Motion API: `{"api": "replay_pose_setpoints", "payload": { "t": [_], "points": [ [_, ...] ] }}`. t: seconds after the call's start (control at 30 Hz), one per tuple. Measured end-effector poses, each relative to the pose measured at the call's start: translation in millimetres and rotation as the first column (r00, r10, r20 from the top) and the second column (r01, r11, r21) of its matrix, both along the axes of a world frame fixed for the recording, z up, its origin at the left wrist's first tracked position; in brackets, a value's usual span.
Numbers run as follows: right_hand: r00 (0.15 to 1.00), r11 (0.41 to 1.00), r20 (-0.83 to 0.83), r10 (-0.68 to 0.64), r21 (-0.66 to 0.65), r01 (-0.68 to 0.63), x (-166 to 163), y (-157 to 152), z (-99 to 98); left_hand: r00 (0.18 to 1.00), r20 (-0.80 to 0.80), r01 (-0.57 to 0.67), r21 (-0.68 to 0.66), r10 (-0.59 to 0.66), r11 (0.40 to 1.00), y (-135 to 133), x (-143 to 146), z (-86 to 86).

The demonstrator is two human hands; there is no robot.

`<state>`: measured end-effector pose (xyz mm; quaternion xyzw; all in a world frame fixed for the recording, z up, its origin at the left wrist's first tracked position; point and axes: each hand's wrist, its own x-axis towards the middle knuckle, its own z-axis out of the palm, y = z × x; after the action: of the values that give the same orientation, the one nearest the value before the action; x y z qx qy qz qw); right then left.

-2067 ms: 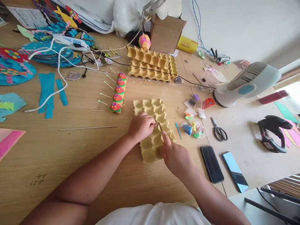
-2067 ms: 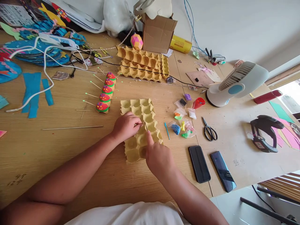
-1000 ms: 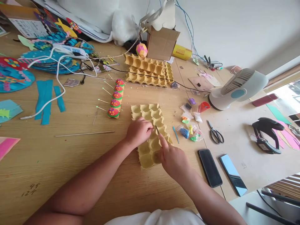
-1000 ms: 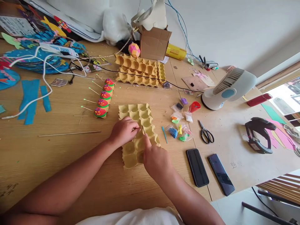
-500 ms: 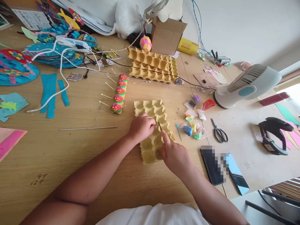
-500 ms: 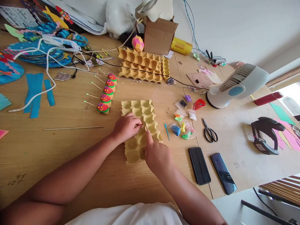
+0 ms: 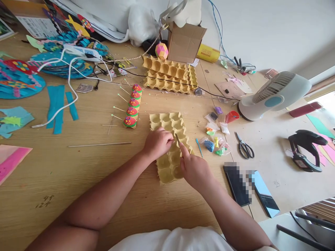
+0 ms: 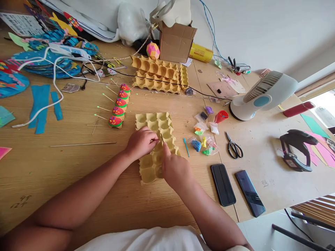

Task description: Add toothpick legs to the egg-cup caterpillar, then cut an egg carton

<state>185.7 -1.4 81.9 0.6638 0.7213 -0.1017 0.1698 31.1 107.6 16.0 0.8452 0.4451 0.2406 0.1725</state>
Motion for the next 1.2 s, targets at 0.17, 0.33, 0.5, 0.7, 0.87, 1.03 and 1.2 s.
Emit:
{"api": "replay_pose_setpoints", "payload": {
  "t": [0.17,0.33,0.5,0.7,0.87,1.03,1.2],
  "points": [
    [0.997,1.0,-0.076,-0.004,-0.003,0.004,11,-15,12.0,1.0,0.01,-0.003,-0.008,0.003,1.0,0,1,-1.4],
    [0.981,0.997,-0.194,-0.028,0.062,0.041,21,-22,24.2,1.0,-0.006,-0.019,-0.014,0.019,1.0,0,0,-2.1],
    [0.978,0.996,-0.211,-0.003,0.086,0.021,19,-21,13.5,1.0,0.0,-0.011,-0.014,0.011,1.0,0,0,-1.3],
    [0.985,0.996,-0.17,-0.002,0.084,0.016,21,-23,8.1,1.0,0.011,-0.003,-0.016,0.004,1.0,0,0,-1.0],
    [0.987,0.997,-0.163,-0.001,0.077,0.014,21,-25,7.5,1.0,0.01,-0.014,-0.011,0.014,1.0,0,0,-1.3],
    [0.991,0.998,-0.13,-0.002,0.056,0.009,18,-24,8.8,1.0,0.003,-0.018,-0.026,0.018,1.0,0,1,-2.9],
    [0.997,1.0,-0.081,-0.003,-0.011,0.002,10,-20,12.2,1.0,0.001,-0.025,-0.023,0.025,0.999,0,1,-2.1]
  ]
}}
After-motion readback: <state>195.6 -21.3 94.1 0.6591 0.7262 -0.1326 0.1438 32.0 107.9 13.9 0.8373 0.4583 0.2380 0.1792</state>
